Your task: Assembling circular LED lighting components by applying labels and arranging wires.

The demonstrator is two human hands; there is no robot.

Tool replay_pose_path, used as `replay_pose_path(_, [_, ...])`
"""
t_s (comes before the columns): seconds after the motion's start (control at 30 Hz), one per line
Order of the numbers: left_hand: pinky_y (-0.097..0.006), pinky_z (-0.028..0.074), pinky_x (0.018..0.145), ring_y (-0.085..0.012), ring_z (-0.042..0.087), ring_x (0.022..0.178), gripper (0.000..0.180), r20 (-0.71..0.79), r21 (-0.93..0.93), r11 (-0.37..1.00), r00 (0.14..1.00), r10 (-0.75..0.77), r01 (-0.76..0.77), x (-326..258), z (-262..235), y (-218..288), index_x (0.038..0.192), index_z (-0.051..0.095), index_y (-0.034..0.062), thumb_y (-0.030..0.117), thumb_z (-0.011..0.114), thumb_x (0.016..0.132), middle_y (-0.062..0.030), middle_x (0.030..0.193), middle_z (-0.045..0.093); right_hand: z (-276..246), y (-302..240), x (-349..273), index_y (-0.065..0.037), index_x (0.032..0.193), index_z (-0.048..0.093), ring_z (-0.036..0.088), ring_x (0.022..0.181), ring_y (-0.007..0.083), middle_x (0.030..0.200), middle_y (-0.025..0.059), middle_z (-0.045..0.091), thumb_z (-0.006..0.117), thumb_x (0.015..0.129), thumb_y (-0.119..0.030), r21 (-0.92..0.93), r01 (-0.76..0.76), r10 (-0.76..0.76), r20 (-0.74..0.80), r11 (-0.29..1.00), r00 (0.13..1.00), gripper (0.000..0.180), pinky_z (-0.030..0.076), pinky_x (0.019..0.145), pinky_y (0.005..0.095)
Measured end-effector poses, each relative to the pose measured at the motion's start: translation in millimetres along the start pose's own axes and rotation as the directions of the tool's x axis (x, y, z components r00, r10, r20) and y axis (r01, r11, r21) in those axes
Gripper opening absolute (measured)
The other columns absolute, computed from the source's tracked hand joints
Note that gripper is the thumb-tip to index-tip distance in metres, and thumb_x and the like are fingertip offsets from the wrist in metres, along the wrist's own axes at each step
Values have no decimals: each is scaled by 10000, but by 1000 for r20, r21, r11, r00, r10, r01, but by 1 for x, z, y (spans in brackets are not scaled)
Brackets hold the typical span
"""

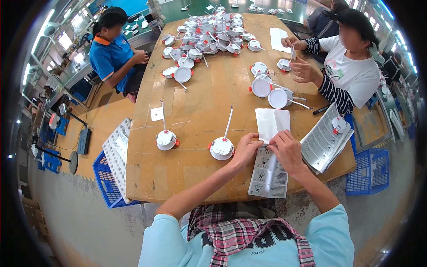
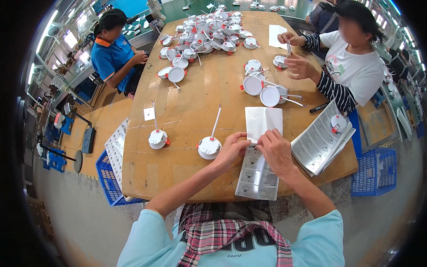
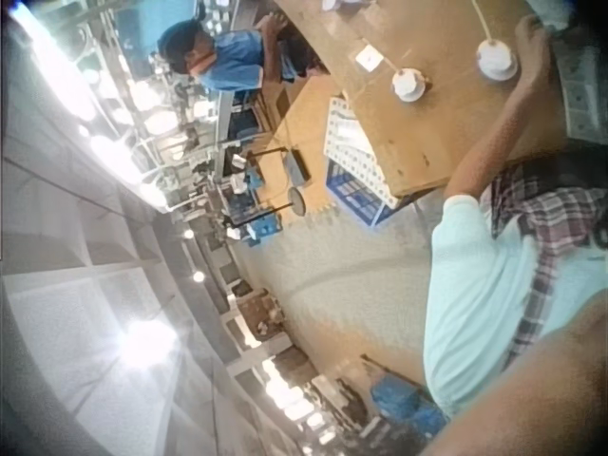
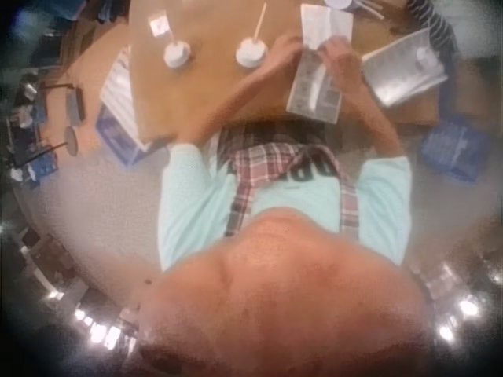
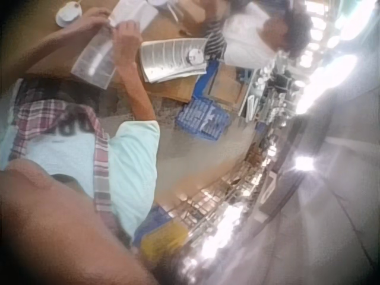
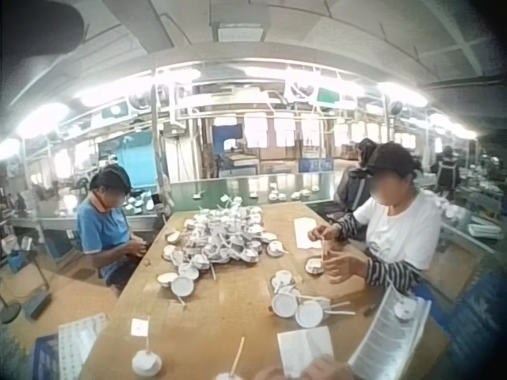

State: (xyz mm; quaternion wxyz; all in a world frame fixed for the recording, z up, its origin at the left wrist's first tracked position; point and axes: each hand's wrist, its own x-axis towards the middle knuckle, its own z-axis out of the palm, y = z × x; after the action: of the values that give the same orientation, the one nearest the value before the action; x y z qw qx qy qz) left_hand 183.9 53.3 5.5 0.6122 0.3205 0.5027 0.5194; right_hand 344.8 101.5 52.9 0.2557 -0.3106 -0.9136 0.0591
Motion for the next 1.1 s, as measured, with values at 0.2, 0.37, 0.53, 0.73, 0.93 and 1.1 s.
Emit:
replay_pose_path(0.2, [-256, 487, 697, -127, 625, 775, 354, -4, 9, 1000, 1000, -17, 17, 3, -1, 0, 1181, 481, -33, 134, 545, 876, -94, 894, 645, -3, 5, 0, -64, 767, 573, 540, 800, 219, 796, 45, 539, 732, 656, -57, 29, 80, -80, 7, 996, 997, 194, 479, 666, 337])
replay_pose_path(0.37, [-241, 452, 625, -105, 584, 665, 358, -35, 95, 995, 999, 27, -24, 3, -1, 6, 1155, 496, -43, 128, 544, 844, -69, 774, 643, -13, 10, -9, -53, 770, 557, 543, 799, 237, 821, 61, 559, 731, 671, -39, 197, 229, -204, -140, 953, 969, 201, 472, 716, 324])
replay_pose_path(0.53, [-287, 428, 533, -111, 542, 568, 325, -156, 464, 859, 934, 321, -217, 8, 3, 1, 1100, 528, -68, 111, 521, 829, -86, 620, 615, -40, 17, -22, -60, 825, 546, 557, 855, 172, 860, 68, 586, 624, 864, -114, 681, 82, 248, -372, 727, 894, 103, 440, 849, 322])
replay_pose_path(0.73, [-364, 459, 650, -259, 614, 704, 345, -167, 500, 831, 913, 371, -246, -1, 15, 3, 1146, 500, -84, 125, 522, 872, -219, 738, 610, -109, 72, -9, -37, 939, 566, 547, 850, 116, 873, 42, 569, 574, 917, -146, 872, 174, 533, -426, 458, 731, 112, 434, 872, 291])
replay_pose_path(0.93, [-349, 415, 891, -199, 489, 1095, 516, -117, 351, 856, 889, 443, -380, -37, 18, 32, 1283, 443, -13, 313, 558, 900, -170, 1240, 470, -80, 33, 21, -19, 881, 592, 566, 766, 81, 792, -1, 593, 631, 838, -70, 713, -335, 372, 112, 616, 921, 77, 455, 725, 217])
replay_pose_path(1.1, [-298, 431, 846, -132, 530, 997, 397, -15, 167, 904, 916, 402, -394, -57, 6, 67, 1161, 540, 13, 273, 620, 872, -80, 1096, 572, -57, -15, 48, -10, 913, 593, 587, 777, 110, 779, 30, 603, 665, 811, -104, 616, -160, 18, 229, 772, 973, 156, 467, 772, 261])
